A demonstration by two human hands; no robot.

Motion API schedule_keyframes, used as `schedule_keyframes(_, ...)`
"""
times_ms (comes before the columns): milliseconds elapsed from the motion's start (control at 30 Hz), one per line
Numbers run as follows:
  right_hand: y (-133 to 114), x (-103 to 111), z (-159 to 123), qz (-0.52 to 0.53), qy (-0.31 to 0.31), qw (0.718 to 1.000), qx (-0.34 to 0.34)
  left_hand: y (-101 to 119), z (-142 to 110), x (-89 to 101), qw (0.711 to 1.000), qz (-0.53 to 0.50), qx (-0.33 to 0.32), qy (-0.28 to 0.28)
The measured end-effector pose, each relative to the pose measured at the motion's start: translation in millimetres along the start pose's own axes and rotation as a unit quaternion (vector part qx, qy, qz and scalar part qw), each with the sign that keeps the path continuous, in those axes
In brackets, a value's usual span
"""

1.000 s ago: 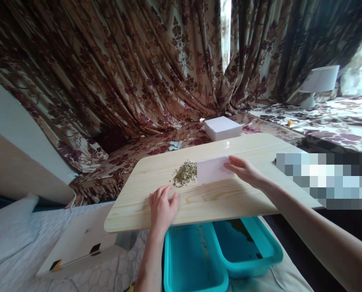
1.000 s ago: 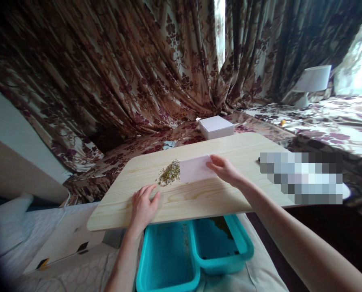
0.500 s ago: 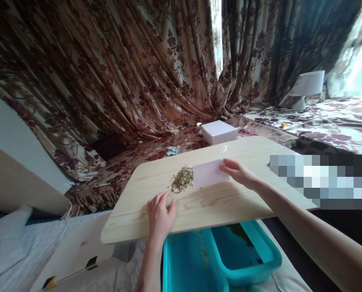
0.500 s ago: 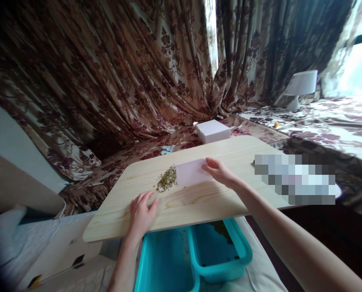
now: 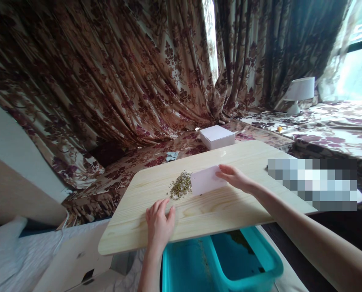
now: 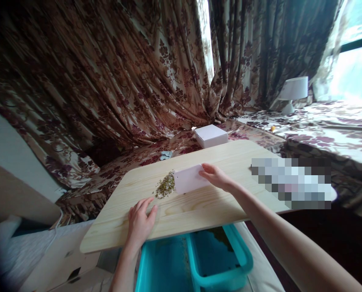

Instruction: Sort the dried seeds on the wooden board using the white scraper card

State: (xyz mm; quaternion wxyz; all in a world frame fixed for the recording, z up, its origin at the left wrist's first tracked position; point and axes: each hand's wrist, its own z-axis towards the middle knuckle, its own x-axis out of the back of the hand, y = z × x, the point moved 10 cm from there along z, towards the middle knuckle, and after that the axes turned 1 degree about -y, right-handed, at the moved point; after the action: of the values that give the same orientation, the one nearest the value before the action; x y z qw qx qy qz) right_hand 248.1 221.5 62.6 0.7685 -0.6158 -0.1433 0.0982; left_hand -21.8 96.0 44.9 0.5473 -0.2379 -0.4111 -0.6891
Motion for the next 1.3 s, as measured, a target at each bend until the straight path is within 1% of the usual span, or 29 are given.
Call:
schedule_keyframes(133, 0, -1, -2, 0.002, -0.023, 1.000, -0.020, 1, 0, 0.3, 1.000, 0.005, -0.010, 0.005)
schedule_keyframes(300, 4, -6, -4, 0.023, -0.081, 0.994, -0.065, -1, 1, -1.6, 1.000, 0.011, -0.013, -0.001)
schedule_keyframes(500, 8, -7, -20, 0.027, -0.142, 0.983, -0.112, 0, 0, -0.9, 1.000, 0.008, -0.016, 0.002)
schedule_keyframes(733, -1, -8, -48, 0.002, -0.178, 0.977, -0.117, -1, 2, -0.7, 1.000, -0.011, -0.014, 0.003)
schedule_keyframes(867, -8, -8, -57, -0.005, -0.181, 0.975, -0.126, -2, 3, -1.0, 1.000, -0.025, -0.009, -0.001)
schedule_keyframes(1000, -12, 1, -60, -0.002, -0.156, 0.979, -0.130, 0, 2, 0.3, 1.000, -0.024, -0.001, -0.001)
schedule_keyframes(1100, -9, 11, -58, -0.008, -0.121, 0.984, -0.132, 1, 1, 2.3, 1.000, -0.025, 0.002, 0.003)
schedule_keyframes(1167, -6, 22, -53, 0.005, -0.064, 0.991, -0.115, 2, 1, 3.3, 1.000, -0.026, 0.001, 0.004)
schedule_keyframes(1233, -3, 33, -47, 0.030, 0.024, 0.996, -0.084, 3, 1, 3.4, 1.000, -0.027, 0.000, 0.004)
schedule_keyframes(1300, 2, 40, -46, 0.045, 0.109, 0.991, -0.059, 2, 0, 3.1, 1.000, -0.025, 0.001, 0.004)
